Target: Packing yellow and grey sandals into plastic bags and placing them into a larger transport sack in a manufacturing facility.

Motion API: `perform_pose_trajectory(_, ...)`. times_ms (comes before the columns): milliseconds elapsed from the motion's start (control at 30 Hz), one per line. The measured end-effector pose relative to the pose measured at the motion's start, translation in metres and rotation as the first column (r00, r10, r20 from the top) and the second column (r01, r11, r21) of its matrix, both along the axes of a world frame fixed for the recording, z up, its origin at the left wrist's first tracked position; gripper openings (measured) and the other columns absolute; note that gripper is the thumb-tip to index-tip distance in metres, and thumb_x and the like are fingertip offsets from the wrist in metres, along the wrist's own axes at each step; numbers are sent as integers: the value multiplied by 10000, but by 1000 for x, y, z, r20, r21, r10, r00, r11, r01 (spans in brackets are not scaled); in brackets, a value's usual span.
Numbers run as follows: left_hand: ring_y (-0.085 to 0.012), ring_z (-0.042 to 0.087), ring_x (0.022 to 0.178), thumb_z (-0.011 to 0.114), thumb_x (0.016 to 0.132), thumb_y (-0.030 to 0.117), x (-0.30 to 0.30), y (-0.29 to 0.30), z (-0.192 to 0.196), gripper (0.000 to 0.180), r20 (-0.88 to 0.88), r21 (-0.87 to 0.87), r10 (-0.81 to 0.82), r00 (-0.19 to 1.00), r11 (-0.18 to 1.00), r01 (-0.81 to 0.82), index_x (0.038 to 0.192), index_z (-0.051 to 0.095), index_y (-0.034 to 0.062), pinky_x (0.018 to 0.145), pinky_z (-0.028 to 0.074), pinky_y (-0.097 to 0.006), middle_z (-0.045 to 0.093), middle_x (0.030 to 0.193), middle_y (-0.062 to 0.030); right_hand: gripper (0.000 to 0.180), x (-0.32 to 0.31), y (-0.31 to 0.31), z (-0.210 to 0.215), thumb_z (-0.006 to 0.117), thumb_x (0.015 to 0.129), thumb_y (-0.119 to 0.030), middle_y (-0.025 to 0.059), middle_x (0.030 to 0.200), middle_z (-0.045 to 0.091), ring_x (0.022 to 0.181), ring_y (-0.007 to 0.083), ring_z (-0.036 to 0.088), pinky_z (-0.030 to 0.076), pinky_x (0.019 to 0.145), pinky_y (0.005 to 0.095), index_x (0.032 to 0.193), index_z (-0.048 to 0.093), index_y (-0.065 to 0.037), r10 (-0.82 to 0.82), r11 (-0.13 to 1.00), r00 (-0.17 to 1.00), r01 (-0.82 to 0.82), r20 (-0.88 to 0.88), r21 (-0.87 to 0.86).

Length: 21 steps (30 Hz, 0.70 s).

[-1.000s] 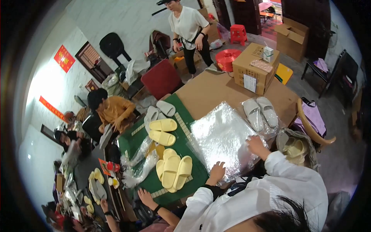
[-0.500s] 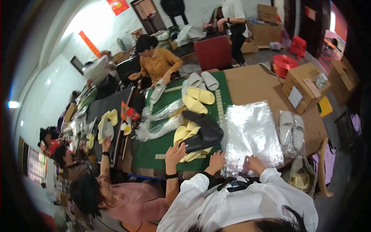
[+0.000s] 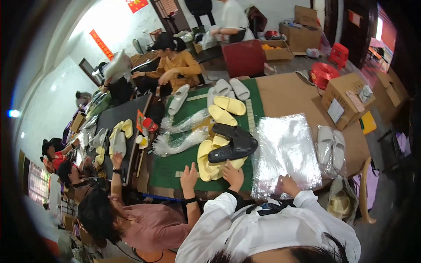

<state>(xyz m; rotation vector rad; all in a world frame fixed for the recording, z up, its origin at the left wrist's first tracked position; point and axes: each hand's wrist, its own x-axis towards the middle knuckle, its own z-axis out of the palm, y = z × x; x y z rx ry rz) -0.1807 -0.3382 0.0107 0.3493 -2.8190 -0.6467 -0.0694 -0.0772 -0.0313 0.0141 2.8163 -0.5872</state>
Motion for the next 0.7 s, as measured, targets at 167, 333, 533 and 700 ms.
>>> perform_pose_trajectory(167,-465,389,1066,566,715,46,-24,5,16,818,-2,432,-88,996,899,80,1382,96,98,905,340,-455,297,1219,-344,520,3,14,-27,605,717,-226,256,1099,483,1021,402,467,404,863,447,1180,439,-59,-24,999,998,26,-63,32)
perform_pose_trajectory(333,-436,399,1086,555,692,-48,-49,-1,19,868,-59,584,23,998,811,16,1388,61,111,948,311,-469,303,1229,-311,448,-1,10,-1,629,688,-196,224,1043,511,1004,391,476,401,852,445,1092,476,-79,-38,999,999,38,-7,-11)
perform_pose_trajectory(533,-394,394,1117,600,684,-78,-65,8,34,915,-74,750,112,991,661,-18,1390,65,151,953,335,-447,290,1248,-276,285,3,12,3,534,763,-196,251,1013,511,954,433,493,420,795,488,1042,518,-141,-19,997,1000,19,-2,-79)
perform_pose_trajectory(700,-294,408,1111,564,682,-144,-63,19,86,917,-121,798,217,969,601,-34,1391,78,174,913,373,-403,253,1298,-206,295,7,23,-39,548,756,-207,231,1028,517,972,419,491,430,790,476,1045,520,-155,34,999,998,-35,-49,-10)
